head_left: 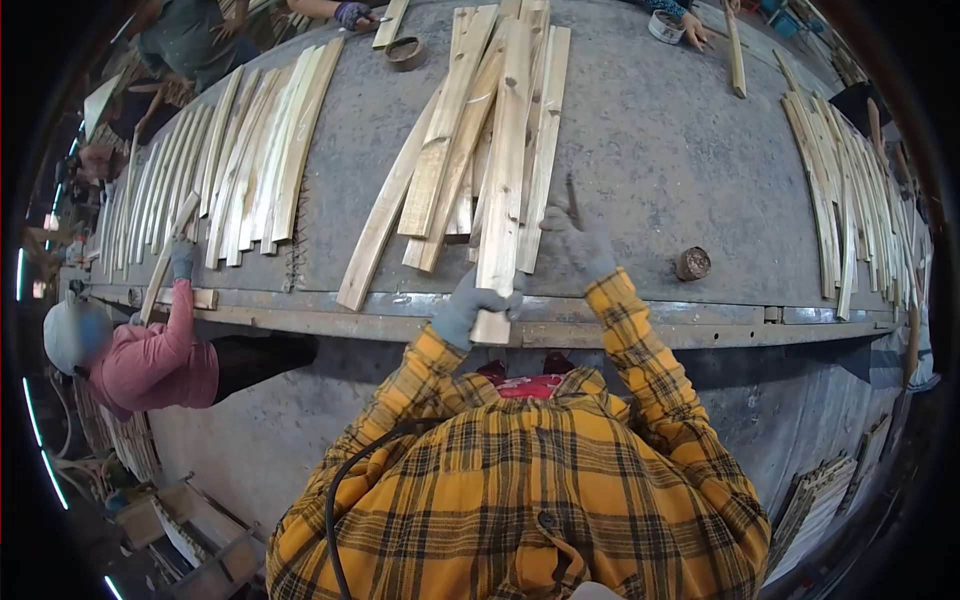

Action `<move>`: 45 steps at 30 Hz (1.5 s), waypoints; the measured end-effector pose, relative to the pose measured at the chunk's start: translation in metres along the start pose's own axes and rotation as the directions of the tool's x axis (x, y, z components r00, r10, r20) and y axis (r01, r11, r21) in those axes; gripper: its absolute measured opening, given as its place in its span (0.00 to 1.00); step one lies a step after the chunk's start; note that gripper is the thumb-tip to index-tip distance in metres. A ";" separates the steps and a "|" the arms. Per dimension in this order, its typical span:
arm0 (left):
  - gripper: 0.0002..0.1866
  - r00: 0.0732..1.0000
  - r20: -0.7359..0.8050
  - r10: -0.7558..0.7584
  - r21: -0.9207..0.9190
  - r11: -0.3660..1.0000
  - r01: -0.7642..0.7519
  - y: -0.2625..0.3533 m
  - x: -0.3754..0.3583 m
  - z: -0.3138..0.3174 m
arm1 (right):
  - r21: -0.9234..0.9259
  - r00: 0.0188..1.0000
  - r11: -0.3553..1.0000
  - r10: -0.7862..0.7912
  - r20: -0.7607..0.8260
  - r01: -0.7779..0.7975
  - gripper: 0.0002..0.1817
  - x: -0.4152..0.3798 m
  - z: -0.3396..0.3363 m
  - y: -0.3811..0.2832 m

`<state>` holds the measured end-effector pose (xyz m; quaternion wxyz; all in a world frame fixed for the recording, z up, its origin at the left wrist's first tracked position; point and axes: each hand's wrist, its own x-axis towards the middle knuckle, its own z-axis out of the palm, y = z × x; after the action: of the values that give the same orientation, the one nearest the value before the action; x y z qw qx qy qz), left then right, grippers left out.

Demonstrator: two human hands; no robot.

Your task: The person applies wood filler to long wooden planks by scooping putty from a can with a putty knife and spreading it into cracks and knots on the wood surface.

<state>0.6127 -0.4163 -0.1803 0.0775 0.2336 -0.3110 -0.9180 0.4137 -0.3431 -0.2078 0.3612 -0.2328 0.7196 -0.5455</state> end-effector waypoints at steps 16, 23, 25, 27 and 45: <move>0.32 0.867 0.458 -0.195 -0.313 0.878 0.363 -0.041 0.013 0.056 | 0.850 0.966 0.520 0.252 -0.058 -0.085 0.31 -0.062 -0.039 -0.037; 0.43 0.847 0.245 0.471 0.966 -0.043 -0.255 -0.049 0.103 0.088 | 0.474 0.949 0.880 0.151 -0.276 -0.002 0.33 -0.080 -0.248 -0.023; 0.44 0.793 -0.099 0.601 0.856 -0.355 0.376 -0.002 0.099 0.085 | 0.254 0.912 0.966 0.062 -0.404 0.047 0.31 -0.077 -0.327 -0.014; 0.43 0.678 -0.440 0.589 0.702 -0.245 0.668 0.023 0.093 0.076 | 0.218 0.905 0.976 0.083 -0.416 0.010 0.35 -0.066 -0.417 -0.002; 0.39 0.441 -0.279 0.853 0.693 -0.139 0.707 0.060 0.053 0.004 | -0.048 0.993 0.998 -0.034 -0.109 0.029 0.11 -0.058 -0.241 0.005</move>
<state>0.5635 -0.4773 -0.1608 0.1015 0.6009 -0.7929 -0.0050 0.2639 -0.1506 -0.1628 0.3070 -0.2221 0.7470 -0.5462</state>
